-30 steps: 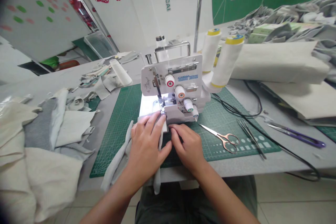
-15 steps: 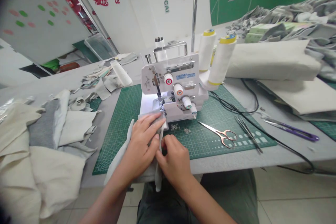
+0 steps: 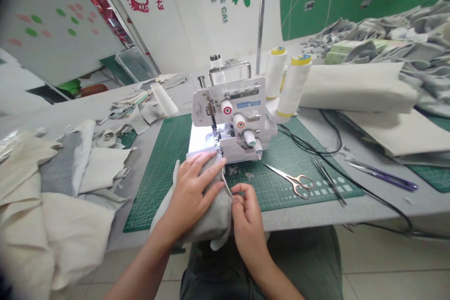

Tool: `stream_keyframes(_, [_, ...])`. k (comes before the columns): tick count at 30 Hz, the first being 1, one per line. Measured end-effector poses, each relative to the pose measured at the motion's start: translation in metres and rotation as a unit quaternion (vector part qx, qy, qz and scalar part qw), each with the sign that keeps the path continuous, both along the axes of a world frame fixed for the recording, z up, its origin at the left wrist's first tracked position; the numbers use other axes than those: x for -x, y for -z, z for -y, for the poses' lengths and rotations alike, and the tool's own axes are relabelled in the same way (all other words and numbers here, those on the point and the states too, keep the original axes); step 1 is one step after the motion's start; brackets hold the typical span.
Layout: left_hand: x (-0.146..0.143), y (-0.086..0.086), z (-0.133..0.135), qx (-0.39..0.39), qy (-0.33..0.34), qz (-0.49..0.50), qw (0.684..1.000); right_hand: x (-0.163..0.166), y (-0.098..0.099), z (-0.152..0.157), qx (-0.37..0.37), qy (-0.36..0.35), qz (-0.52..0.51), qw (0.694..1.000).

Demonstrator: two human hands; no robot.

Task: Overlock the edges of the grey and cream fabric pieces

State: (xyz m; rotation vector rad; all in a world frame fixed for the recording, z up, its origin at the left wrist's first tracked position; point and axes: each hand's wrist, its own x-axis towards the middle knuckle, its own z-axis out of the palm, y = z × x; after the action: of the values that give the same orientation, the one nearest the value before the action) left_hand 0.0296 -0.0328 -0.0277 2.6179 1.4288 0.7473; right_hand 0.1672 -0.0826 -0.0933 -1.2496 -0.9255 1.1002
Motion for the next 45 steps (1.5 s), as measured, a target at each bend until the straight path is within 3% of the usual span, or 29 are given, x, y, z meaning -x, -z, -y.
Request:
stream_keyframes(3, [0.0,0.0,0.0,-0.007,-0.004,-0.004,1.0,0.003,0.002,0.0,-0.028,0.046,0.014,0.998])
stream_keyframes(6, [-0.002,-0.001,0.001,-0.016,-0.01,-0.008,1.0,0.004,0.002,0.0,-0.014,0.007,-0.027,1.0])
stream_keyframes(11, [-0.01,0.002,0.016,-0.048,-0.027,-0.017,0.998,0.004,0.005,0.002,-0.021,-0.033,0.035,0.999])
stream_keyframes(18, [-0.022,0.012,0.04,-0.055,-0.046,0.013,0.997,0.006,0.008,0.002,-0.044,-0.062,0.024,0.997])
stream_keyframes(36, [-0.019,0.015,0.033,-0.036,-0.036,0.01,0.999,0.002,0.0,0.001,-0.003,-0.13,-0.013,0.991])
stream_keyframes(45, [-0.018,0.012,0.029,-0.023,-0.033,0.014,0.999,0.004,-0.004,-0.001,0.048,-0.169,-0.101,0.979])
